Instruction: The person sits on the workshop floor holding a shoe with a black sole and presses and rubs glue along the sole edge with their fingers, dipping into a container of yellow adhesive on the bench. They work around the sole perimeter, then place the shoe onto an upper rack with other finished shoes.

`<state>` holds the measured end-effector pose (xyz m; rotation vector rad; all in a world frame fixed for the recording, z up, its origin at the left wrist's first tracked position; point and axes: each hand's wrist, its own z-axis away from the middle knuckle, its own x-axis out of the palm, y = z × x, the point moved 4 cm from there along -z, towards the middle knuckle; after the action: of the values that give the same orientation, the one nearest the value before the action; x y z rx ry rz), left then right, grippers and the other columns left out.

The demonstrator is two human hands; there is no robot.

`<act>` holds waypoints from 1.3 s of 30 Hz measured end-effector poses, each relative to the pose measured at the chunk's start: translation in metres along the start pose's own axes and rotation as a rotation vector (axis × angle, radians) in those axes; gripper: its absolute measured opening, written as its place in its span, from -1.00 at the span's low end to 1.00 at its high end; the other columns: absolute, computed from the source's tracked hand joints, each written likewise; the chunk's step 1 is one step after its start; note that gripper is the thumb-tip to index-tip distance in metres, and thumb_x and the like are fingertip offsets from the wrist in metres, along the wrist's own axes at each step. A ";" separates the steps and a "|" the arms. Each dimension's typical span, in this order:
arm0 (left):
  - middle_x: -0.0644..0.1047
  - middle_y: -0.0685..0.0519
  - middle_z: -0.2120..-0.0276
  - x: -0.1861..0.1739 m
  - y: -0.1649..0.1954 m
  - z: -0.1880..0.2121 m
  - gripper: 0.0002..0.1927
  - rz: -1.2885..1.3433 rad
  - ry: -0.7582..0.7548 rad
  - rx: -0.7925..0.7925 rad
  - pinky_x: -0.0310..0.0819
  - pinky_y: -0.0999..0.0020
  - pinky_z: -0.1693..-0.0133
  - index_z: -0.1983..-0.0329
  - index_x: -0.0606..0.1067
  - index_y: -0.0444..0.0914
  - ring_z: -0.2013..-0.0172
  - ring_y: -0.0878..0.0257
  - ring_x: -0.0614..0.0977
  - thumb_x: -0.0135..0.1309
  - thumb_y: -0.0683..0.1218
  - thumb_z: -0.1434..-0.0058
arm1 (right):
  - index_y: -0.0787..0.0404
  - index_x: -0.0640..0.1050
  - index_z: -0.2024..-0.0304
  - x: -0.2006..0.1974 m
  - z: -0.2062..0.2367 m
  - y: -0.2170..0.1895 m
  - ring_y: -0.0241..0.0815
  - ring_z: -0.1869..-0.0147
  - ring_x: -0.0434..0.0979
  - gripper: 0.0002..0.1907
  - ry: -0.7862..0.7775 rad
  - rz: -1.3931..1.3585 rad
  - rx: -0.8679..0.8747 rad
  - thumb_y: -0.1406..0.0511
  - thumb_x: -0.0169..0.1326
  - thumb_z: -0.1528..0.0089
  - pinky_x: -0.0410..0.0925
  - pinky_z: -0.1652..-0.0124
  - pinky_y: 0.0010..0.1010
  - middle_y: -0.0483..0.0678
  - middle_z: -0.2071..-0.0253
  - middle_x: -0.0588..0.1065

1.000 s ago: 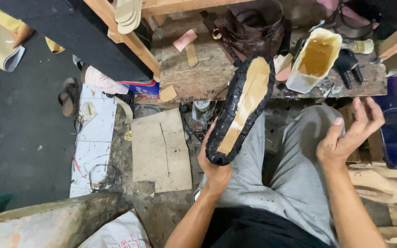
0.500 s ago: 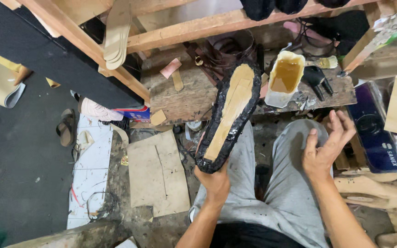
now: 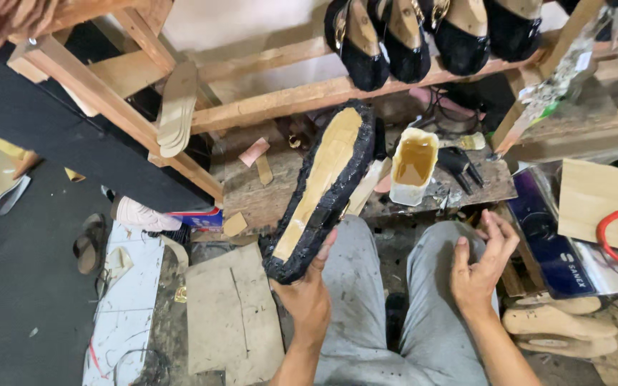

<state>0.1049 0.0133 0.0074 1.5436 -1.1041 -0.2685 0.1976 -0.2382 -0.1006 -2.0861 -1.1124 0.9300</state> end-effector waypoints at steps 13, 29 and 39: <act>0.60 0.01 0.03 0.192 0.063 -0.081 -0.64 0.257 -0.395 0.218 0.49 0.39 -0.02 -0.19 0.44 -0.44 0.07 0.31 0.59 0.21 -0.28 -0.37 | 0.28 0.34 -0.32 0.001 -0.029 -0.065 0.04 -0.25 0.37 -0.40 0.031 -0.077 0.012 0.51 0.03 -0.20 0.34 -0.12 -0.24 0.18 -0.24 0.26; 0.52 -0.34 -0.11 0.379 0.109 -0.189 -0.25 -0.417 0.017 0.620 0.44 0.01 -0.09 -0.43 0.16 -0.38 -0.05 -0.22 0.59 0.17 -0.09 -0.23 | 0.25 0.38 -0.28 -0.022 -0.056 -0.119 -0.01 -0.07 0.44 -0.40 0.024 -0.055 0.013 0.53 0.02 -0.15 0.39 -0.02 -0.31 0.15 -0.19 0.27; 0.67 -0.15 0.32 0.381 0.102 -0.204 -0.58 -1.002 -0.039 0.529 0.11 -0.02 -0.41 -0.17 0.30 -0.43 0.23 -0.04 0.72 -0.09 -0.08 -0.35 | 0.25 0.36 -0.30 -0.016 -0.053 -0.105 -0.17 0.10 0.50 -0.37 0.005 -0.081 0.032 0.58 0.00 -0.16 0.41 0.05 -0.37 0.12 -0.17 0.30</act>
<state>0.3974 -0.1304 0.3086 2.5004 -0.3375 -0.7145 0.1861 -0.2118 0.0144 -2.0013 -1.1630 0.8978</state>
